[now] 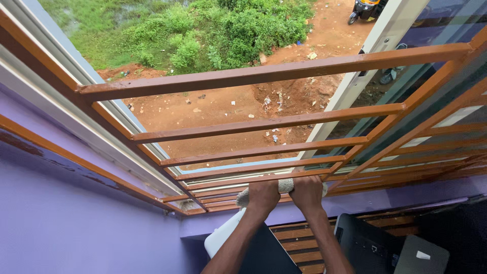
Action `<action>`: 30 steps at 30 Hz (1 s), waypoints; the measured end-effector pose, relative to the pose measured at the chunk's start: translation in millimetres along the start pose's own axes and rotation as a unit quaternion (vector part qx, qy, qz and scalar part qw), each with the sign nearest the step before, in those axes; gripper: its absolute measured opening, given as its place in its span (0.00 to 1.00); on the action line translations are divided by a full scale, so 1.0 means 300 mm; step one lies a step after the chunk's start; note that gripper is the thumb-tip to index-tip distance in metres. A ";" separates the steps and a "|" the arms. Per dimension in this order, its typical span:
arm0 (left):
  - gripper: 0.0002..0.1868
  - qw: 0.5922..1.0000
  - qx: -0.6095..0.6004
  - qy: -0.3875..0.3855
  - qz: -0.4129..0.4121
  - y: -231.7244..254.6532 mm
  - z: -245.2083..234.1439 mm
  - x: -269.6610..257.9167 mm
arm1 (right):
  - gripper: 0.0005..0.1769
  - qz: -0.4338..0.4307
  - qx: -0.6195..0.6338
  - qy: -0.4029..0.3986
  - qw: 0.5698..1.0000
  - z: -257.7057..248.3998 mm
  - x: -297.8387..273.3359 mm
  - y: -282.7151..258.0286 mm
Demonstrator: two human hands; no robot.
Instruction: The person wipes the horizontal metal bars of a window with a cloth, then wipes the glass panes and the frame of the window.
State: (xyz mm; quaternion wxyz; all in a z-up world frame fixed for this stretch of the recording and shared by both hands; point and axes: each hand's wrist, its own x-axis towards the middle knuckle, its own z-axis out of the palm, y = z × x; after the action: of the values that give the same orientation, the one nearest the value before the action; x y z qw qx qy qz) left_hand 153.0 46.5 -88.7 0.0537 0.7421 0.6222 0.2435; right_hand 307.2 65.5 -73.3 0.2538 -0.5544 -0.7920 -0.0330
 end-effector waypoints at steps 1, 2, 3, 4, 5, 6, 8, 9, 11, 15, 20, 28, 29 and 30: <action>0.05 1.000 0.008 -0.007 -0.002 -0.013 -0.002 -0.008 | 0.08 0.010 -0.001 -0.002 1.000 -0.002 0.000 -0.010; 0.05 1.000 0.016 -0.013 -0.004 -0.030 -0.004 -0.014 | 0.08 0.015 -0.001 -0.010 1.000 -0.005 0.000 -0.023; 0.05 1.000 0.023 -0.018 -0.005 -0.048 -0.007 -0.018 | 0.08 0.020 0.000 -0.017 1.000 -0.007 0.000 -0.041; 0.05 0.999 0.032 -0.006 -0.010 -0.083 -0.020 -0.027 | 0.09 0.027 0.005 -0.022 0.999 0.003 0.005 -0.077; 0.05 0.999 0.041 0.006 -0.014 -0.118 -0.035 -0.039 | 0.09 0.016 0.012 -0.017 1.000 0.017 0.012 -0.119; 0.06 0.999 0.046 0.018 -0.017 -0.145 -0.044 -0.049 | 0.09 0.005 0.016 -0.013 1.000 0.028 0.014 -0.156; 0.03 0.997 0.067 -0.008 -0.036 -0.229 -0.089 -0.093 | 0.09 -0.012 0.023 -0.010 1.000 0.064 0.019 -0.242; 0.03 0.996 0.080 -0.003 -0.043 -0.279 -0.120 -0.120 | 0.09 -0.019 0.027 -0.011 0.999 0.088 0.020 -0.296; 0.03 0.995 0.087 0.028 -0.037 -0.380 -0.193 -0.162 | 0.09 -0.037 0.041 -0.004 0.998 0.130 0.030 -0.409; 0.05 0.992 0.101 0.061 -0.034 -0.446 -0.241 -0.194 | 0.10 -0.054 0.077 0.008 0.995 0.165 0.035 -0.540; 0.06 0.989 0.113 0.072 -0.063 -0.394 -0.240 -0.176 | 0.10 -0.074 0.098 0.013 0.992 0.151 0.033 -0.469; 0.11 0.992 0.116 0.032 -0.047 -0.203 -0.129 -0.086 | 0.07 -0.055 0.049 0.005 0.997 0.101 0.014 -0.229; 0.11 0.993 0.106 0.015 -0.053 -0.166 -0.107 -0.058 | 0.08 -0.058 0.052 0.037 0.996 0.076 0.018 -0.188; 0.12 0.994 0.095 -0.006 -0.059 -0.127 -0.082 -0.044 | 0.09 -0.048 0.051 0.023 0.997 0.053 0.015 -0.144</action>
State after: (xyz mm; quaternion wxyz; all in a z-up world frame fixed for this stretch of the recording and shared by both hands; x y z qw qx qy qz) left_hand 106.9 36.8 -85.6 0.0010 0.7075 0.6848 0.1749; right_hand 261.4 58.2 -75.1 0.2983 -0.5012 -0.8121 -0.0176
